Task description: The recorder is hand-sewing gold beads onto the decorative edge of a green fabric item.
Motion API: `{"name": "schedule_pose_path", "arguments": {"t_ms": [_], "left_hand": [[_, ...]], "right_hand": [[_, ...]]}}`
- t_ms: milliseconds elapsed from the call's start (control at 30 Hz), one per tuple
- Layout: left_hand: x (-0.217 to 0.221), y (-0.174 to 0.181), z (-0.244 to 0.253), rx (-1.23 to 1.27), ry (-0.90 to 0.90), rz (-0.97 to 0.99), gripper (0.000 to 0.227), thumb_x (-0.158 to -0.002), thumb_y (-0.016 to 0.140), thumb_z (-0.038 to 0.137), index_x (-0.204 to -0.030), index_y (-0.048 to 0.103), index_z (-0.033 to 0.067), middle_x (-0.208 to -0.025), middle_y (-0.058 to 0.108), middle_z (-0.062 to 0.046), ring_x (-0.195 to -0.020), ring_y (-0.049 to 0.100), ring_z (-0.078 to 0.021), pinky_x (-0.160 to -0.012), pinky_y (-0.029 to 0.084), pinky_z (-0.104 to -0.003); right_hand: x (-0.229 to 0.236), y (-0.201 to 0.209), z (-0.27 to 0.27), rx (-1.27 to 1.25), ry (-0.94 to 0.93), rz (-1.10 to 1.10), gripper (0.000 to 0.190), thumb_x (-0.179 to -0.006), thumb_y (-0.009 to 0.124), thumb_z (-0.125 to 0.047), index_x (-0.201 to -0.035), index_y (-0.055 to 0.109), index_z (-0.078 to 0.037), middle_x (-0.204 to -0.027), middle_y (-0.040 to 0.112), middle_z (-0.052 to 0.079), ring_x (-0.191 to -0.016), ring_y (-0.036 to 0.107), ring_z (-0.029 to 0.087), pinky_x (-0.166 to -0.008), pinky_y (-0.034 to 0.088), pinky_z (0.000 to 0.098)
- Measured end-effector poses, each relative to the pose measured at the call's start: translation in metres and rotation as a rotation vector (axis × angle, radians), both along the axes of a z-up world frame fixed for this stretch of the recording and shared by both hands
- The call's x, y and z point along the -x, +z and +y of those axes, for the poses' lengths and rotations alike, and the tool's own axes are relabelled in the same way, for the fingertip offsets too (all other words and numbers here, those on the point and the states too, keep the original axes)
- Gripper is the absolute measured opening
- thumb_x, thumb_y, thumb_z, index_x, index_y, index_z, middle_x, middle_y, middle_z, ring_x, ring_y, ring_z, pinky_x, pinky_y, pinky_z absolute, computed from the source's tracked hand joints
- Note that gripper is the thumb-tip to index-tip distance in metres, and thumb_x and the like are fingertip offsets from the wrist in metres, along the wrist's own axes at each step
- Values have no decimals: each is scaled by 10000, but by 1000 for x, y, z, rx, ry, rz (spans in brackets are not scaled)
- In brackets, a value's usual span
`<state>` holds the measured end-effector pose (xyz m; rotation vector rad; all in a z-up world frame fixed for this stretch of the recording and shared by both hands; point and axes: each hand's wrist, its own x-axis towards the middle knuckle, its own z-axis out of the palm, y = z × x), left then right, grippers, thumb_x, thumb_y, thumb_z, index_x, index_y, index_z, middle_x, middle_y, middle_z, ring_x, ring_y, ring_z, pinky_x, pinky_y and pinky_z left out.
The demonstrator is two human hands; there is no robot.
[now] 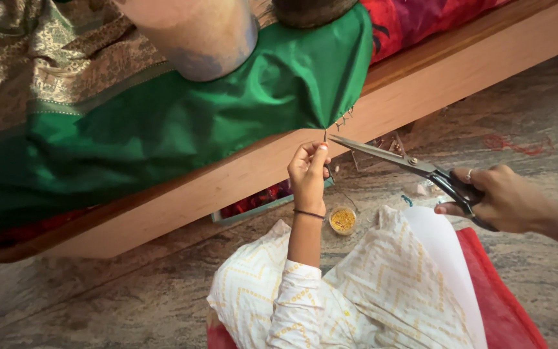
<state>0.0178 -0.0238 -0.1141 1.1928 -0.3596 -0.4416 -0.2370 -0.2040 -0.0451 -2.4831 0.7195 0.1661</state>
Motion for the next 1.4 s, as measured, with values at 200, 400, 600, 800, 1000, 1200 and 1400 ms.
{"name": "schedule_pose_path", "arguments": {"t_ms": [200,400,600,800,1000,1200,1400], "left_hand": [[-4,7,0,28,-7,-26,57,-946,665,94,-984,678,53,-866,647,28,-722,568,-32,-574,432,-189],[-6,11,1,-10,1,-76,63,-956,665,99,-990,668,47,-848,653,17,-705,602,-50,-550,431,-189],[-4,9,-1,-15,17,-58,56,-946,671,97,-981,663,53,-850,667,27,-700,604,-40,-553,444,-186],[-1,12,0,6,37,-49,46,-934,669,86,-936,663,41,-831,707,9,-571,523,-39,-504,406,-195],[-6,46,4,23,-1,283,111,-855,698,47,-944,640,81,-777,683,66,-462,341,-2,-399,222,-205],[-14,31,-9,67,-197,354,215,-910,757,181,-1048,707,25,-648,452,102,-438,255,-12,-423,189,-234],[-1,26,-17,98,-158,295,111,-934,731,147,-982,669,69,-602,391,89,-430,267,-36,-445,239,-249]], "right_hand": [[-11,1,-6,56,56,-3,572,-734,744,-663,-866,646,-114,-459,558,153,-438,595,319,-552,477,493],[-13,5,-12,36,86,4,554,-782,711,-647,-880,645,-106,-447,556,163,-422,605,338,-542,485,497],[-15,7,-13,101,84,57,544,-762,708,-645,-991,680,-153,-444,592,160,-437,644,331,-548,517,491],[-6,-22,-25,126,78,82,530,-801,675,-656,-927,681,-141,-462,617,128,-420,649,293,-539,531,480],[24,-62,-8,152,157,230,491,-793,683,-700,-933,699,-230,-517,662,76,-465,689,234,-572,547,456],[78,-140,45,-100,214,418,470,-786,721,-685,-1063,728,-305,-676,710,36,-672,740,230,-698,586,425],[131,-228,98,-502,663,144,281,-891,711,-310,-1139,754,-187,-991,761,86,-1021,715,302,-876,541,427]]}}
